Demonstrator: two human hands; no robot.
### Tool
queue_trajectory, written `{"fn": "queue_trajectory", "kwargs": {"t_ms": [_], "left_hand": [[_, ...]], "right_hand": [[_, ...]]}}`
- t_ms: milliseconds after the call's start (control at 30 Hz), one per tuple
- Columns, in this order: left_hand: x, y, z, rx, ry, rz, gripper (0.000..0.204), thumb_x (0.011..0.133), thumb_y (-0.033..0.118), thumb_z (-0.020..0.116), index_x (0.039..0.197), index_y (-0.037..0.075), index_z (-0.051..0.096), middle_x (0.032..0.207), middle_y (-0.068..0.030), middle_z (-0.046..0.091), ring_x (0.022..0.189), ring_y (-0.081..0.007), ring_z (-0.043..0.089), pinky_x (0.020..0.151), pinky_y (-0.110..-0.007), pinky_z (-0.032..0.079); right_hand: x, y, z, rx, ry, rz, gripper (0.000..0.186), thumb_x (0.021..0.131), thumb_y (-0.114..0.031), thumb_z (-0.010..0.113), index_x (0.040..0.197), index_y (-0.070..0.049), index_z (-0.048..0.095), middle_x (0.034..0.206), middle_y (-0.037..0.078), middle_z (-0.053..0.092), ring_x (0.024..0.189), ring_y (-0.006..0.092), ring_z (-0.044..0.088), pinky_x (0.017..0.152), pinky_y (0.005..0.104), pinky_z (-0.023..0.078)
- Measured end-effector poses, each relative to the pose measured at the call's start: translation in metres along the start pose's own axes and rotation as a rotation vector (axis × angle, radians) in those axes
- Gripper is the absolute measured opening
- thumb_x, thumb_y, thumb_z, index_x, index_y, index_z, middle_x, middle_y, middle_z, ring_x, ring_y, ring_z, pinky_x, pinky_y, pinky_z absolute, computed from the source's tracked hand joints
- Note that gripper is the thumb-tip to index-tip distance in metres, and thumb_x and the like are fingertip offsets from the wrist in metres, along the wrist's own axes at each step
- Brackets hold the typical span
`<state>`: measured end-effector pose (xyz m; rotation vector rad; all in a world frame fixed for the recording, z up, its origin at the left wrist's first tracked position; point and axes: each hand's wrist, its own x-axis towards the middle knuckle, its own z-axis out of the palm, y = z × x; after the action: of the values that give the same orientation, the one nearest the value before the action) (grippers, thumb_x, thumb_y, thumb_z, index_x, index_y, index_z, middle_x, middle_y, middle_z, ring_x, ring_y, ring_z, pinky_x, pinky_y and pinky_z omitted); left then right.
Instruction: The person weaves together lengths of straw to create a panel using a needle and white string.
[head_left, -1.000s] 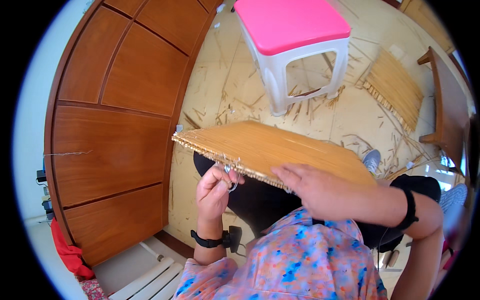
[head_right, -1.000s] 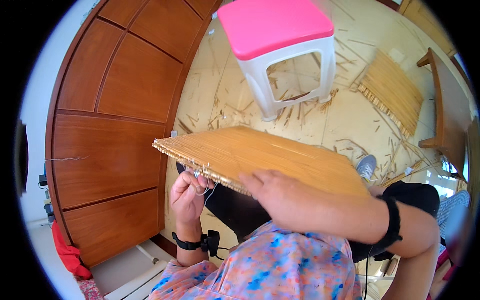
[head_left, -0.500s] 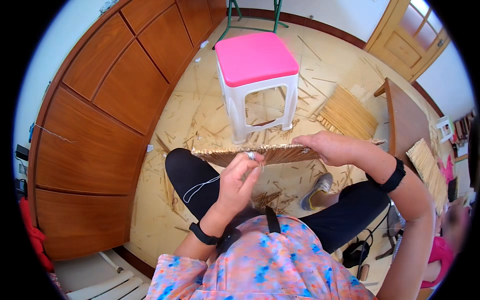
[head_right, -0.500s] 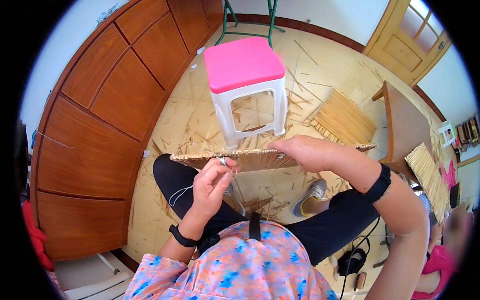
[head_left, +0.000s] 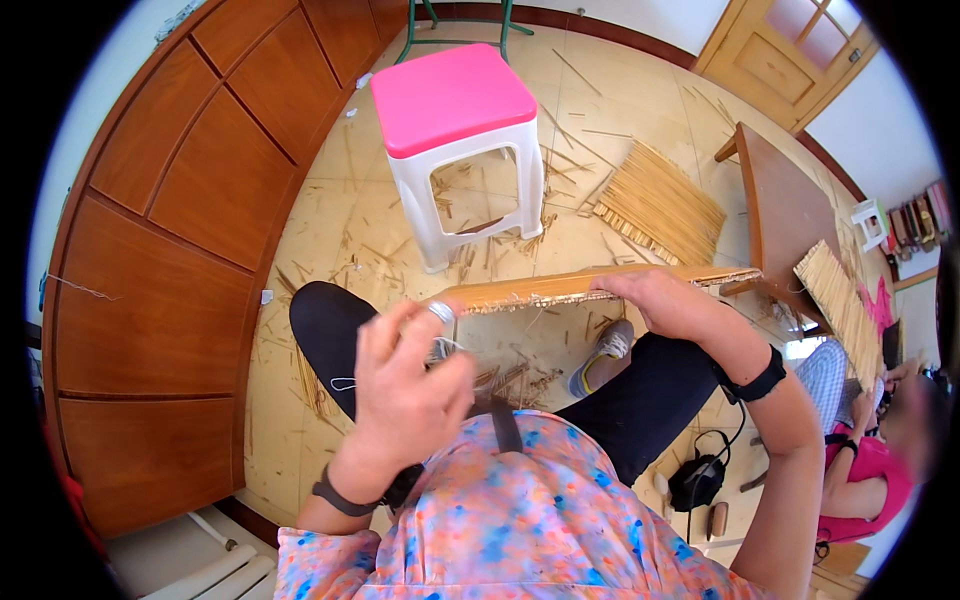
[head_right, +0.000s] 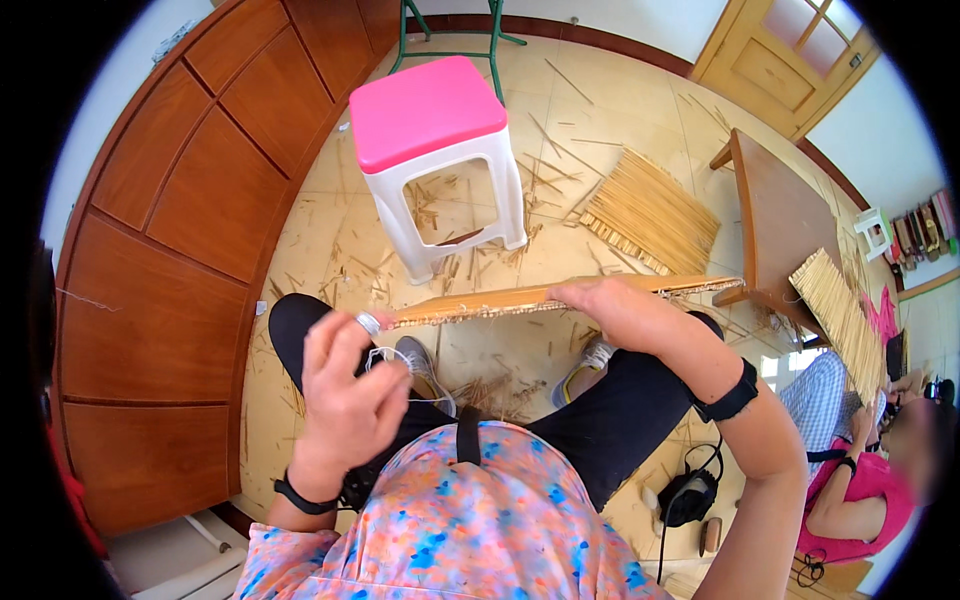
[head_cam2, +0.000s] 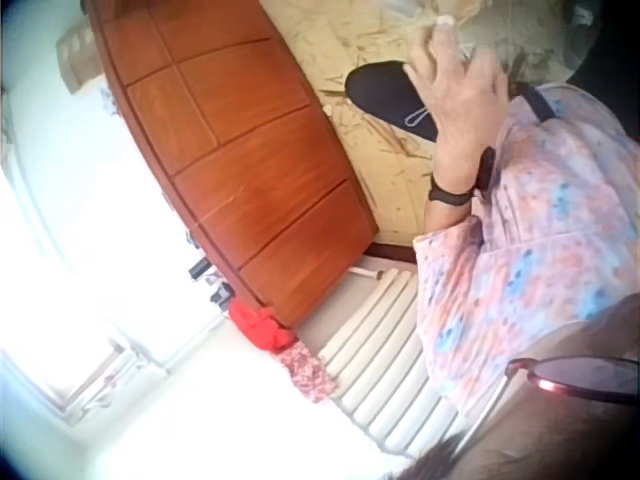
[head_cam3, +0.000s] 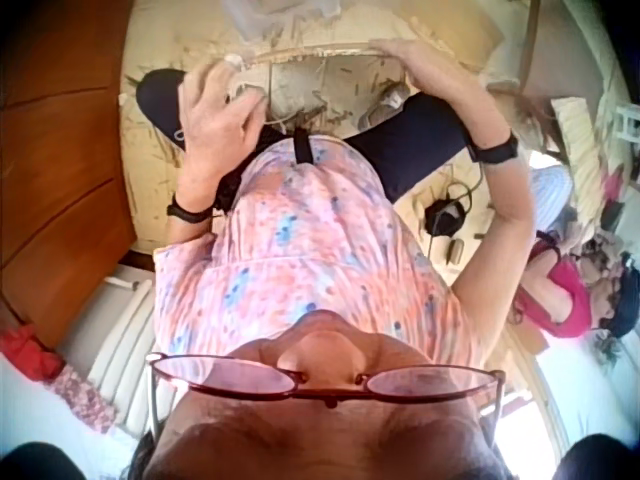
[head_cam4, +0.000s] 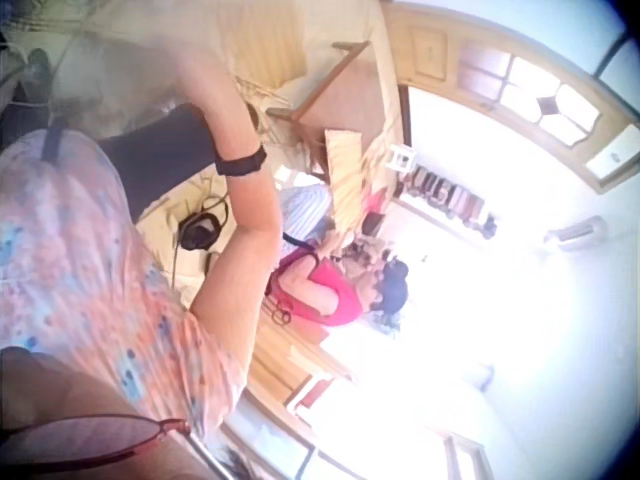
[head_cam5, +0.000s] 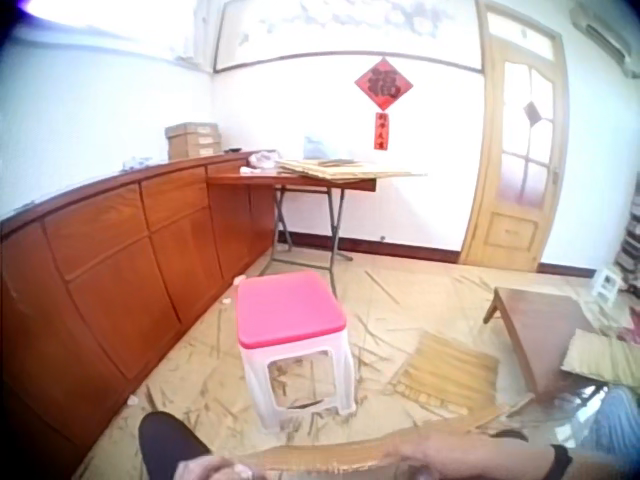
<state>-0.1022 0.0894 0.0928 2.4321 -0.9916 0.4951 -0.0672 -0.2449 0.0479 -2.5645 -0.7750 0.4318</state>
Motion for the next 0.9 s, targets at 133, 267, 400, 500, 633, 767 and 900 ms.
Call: {"fn": "queue_trajectory", "kwargs": {"t_ms": [133,267,400,500,633,767,900], "left_hand": [[-0.009,-0.027,0.013,-0.087,-0.215,-0.004,0.01,0.068,0.004,0.071,0.076,0.005,0.064,0.123,-0.0162,0.056,0.111,-0.0372,0.054,0.088,-0.042,0.045],[-0.02,-0.037,0.039,-0.165,-0.293,0.006,0.01,0.07,0.001,0.07,0.078,0.002,0.063,0.116,-0.0161,0.059,0.103,-0.0352,0.058,0.08,-0.042,0.048],[-0.023,-0.039,0.058,-0.147,-0.192,0.074,0.012,0.069,-0.002,0.068,0.08,0.0,0.062,0.108,-0.0152,0.061,0.095,-0.0332,0.06,0.074,-0.04,0.048],[-0.022,-0.032,0.06,-0.226,-0.206,0.133,0.012,0.068,-0.001,0.068,0.079,0.0,0.063,0.106,-0.015,0.061,0.096,-0.0315,0.061,0.074,-0.04,0.048],[-0.03,-0.019,0.07,-0.272,-0.213,0.238,0.012,0.067,0.002,0.067,0.079,0.002,0.063,0.105,-0.017,0.06,0.093,-0.0315,0.061,0.071,-0.038,0.049],[-0.037,-0.006,0.074,-0.444,-0.355,0.246,0.011,0.067,0.005,0.069,0.077,0.005,0.063,0.105,-0.0176,0.057,0.091,-0.0324,0.06,0.073,-0.038,0.05],[-0.034,-0.006,0.082,-0.79,-0.572,0.136,0.009,0.073,0.006,0.07,0.079,0.003,0.063,0.114,-0.0176,0.054,0.094,-0.0321,0.06,0.079,-0.035,0.051]], "right_hand": [[-0.016,0.007,0.007,-0.031,0.042,-0.011,0.056,0.071,0.011,0.054,0.125,-0.004,0.055,0.113,0.02,0.064,0.104,0.0373,0.061,0.089,0.0414,0.05],[-0.03,-0.001,0.012,-0.276,0.334,-0.018,0.048,0.073,0.01,0.056,0.119,-0.004,0.059,0.106,0.017,0.065,0.1,0.0373,0.061,0.087,0.0428,0.05],[-0.054,-0.041,0.045,-0.379,0.837,0.307,0.042,0.072,0.007,0.063,0.113,-0.001,0.06,0.095,0.013,0.063,0.093,0.0369,0.06,0.086,0.0417,0.05],[-0.081,-0.067,0.092,0.381,0.931,0.812,0.024,0.086,-0.006,0.067,0.106,0.001,0.058,0.084,0.011,0.063,0.073,0.0143,0.063,0.061,0.028,0.053],[-0.069,-0.086,0.113,1.328,0.815,0.943,0.044,0.095,-0.032,0.061,0.121,0.001,0.048,0.092,0.011,0.065,0.077,0.0174,0.065,0.062,0.0299,0.056],[-0.042,-0.089,0.118,1.495,0.885,0.987,0.049,0.095,-0.038,0.058,0.123,0.001,0.047,0.096,0.012,0.064,0.081,0.0205,0.065,0.064,0.0335,0.057],[-0.047,-0.073,0.131,1.403,0.962,0.928,0.037,0.093,-0.024,0.056,0.119,0.002,0.051,0.099,0.013,0.064,0.082,0.0224,0.066,0.064,0.0368,0.058]]}}
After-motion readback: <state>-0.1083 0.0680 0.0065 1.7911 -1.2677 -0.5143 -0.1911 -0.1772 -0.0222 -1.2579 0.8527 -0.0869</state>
